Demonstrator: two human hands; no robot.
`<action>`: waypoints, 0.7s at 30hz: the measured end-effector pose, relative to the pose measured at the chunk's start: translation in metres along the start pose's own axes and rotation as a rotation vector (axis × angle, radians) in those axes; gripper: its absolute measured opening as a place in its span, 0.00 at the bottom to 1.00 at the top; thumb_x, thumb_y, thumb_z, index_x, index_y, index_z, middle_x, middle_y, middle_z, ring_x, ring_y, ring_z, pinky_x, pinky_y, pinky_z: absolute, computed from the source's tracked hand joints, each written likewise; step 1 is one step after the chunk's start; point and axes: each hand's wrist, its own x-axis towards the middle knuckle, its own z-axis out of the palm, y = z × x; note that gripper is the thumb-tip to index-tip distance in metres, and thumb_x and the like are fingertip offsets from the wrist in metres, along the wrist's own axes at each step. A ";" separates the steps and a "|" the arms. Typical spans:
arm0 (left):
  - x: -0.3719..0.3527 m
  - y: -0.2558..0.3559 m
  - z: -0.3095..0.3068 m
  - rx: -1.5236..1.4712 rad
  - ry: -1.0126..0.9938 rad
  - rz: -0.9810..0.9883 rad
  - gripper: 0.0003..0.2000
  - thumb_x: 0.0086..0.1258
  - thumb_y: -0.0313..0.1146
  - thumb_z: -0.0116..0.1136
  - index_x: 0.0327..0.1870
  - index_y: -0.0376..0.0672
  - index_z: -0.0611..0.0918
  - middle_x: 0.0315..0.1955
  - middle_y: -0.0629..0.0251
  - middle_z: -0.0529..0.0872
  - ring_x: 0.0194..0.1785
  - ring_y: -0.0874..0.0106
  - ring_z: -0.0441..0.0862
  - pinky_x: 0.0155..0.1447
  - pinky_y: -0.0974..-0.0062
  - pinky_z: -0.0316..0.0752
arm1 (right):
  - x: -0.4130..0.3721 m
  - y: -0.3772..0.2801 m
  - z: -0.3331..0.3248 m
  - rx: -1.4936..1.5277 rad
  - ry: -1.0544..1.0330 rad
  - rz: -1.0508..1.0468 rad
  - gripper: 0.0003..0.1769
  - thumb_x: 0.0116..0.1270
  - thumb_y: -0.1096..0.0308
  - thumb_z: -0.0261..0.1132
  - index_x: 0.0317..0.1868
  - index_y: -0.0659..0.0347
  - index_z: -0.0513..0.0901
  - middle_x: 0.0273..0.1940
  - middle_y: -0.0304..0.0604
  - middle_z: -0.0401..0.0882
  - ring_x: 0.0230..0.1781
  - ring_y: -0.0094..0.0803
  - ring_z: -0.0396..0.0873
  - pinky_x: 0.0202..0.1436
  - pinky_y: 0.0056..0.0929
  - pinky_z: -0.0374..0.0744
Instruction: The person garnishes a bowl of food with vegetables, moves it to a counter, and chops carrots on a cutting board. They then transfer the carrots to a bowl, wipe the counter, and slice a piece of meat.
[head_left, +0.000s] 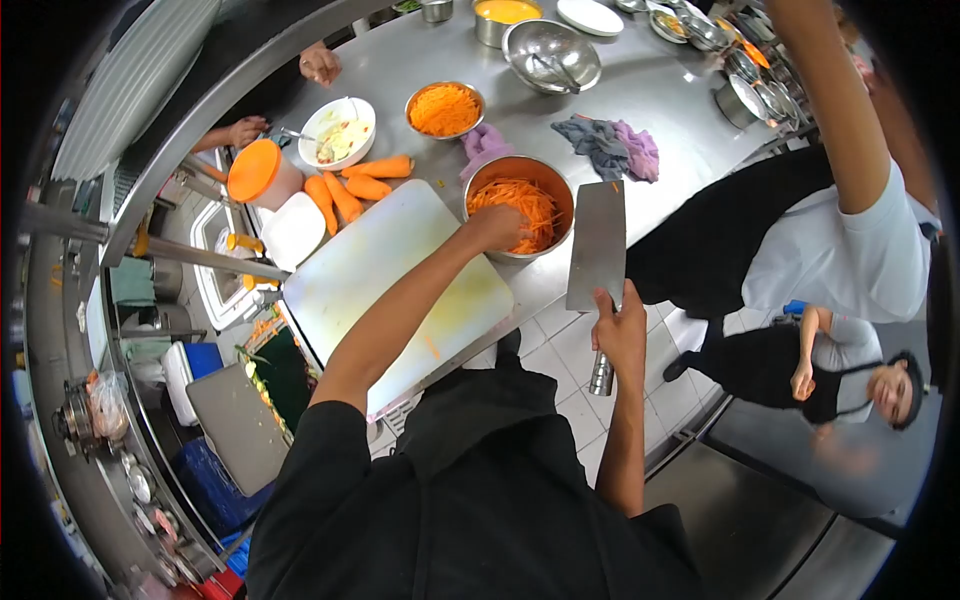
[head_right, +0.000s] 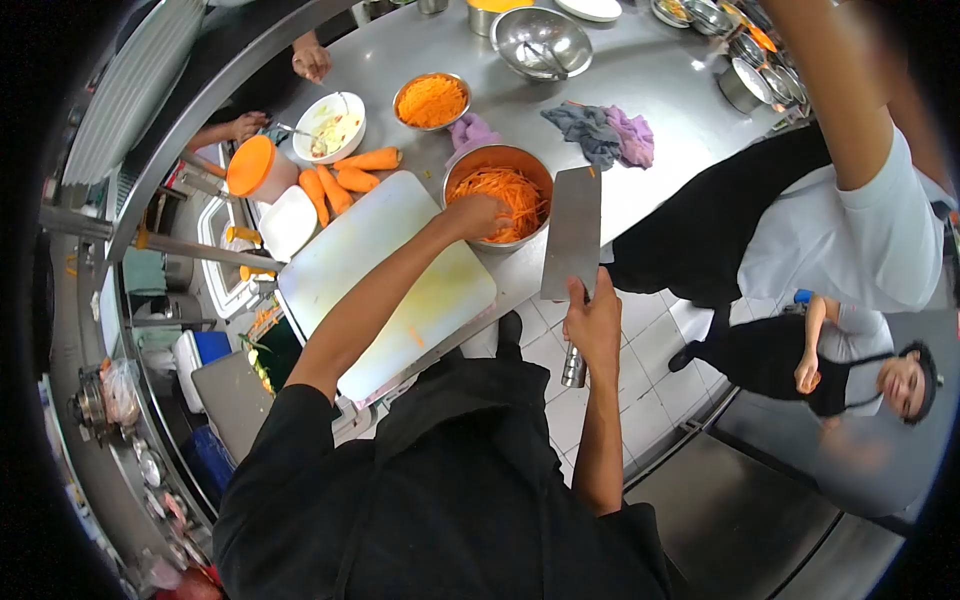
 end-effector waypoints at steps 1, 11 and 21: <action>-0.001 -0.002 0.003 -0.008 0.003 -0.020 0.12 0.70 0.40 0.54 0.36 0.44 0.85 0.34 0.50 0.87 0.41 0.49 0.85 0.48 0.52 0.77 | 0.001 0.001 0.002 0.014 0.003 0.005 0.09 0.76 0.68 0.58 0.45 0.67 0.72 0.25 0.39 0.72 0.09 0.21 0.66 0.11 0.24 0.64; -0.126 0.008 -0.069 -0.274 0.745 -0.269 0.10 0.69 0.35 0.65 0.48 0.44 0.87 0.37 0.66 0.89 0.33 0.71 0.83 0.39 0.73 0.76 | 0.006 -0.012 0.011 0.040 -0.013 0.008 0.11 0.76 0.69 0.59 0.49 0.70 0.72 0.21 0.39 0.71 0.10 0.21 0.67 0.13 0.24 0.65; -0.287 0.007 0.046 -0.100 0.219 -0.226 0.10 0.65 0.42 0.68 0.43 0.52 0.84 0.39 0.69 0.79 0.48 0.68 0.77 0.51 0.68 0.68 | -0.017 -0.016 0.057 -0.042 -0.234 0.024 0.10 0.76 0.67 0.60 0.48 0.66 0.76 0.15 0.34 0.68 0.08 0.19 0.63 0.12 0.23 0.64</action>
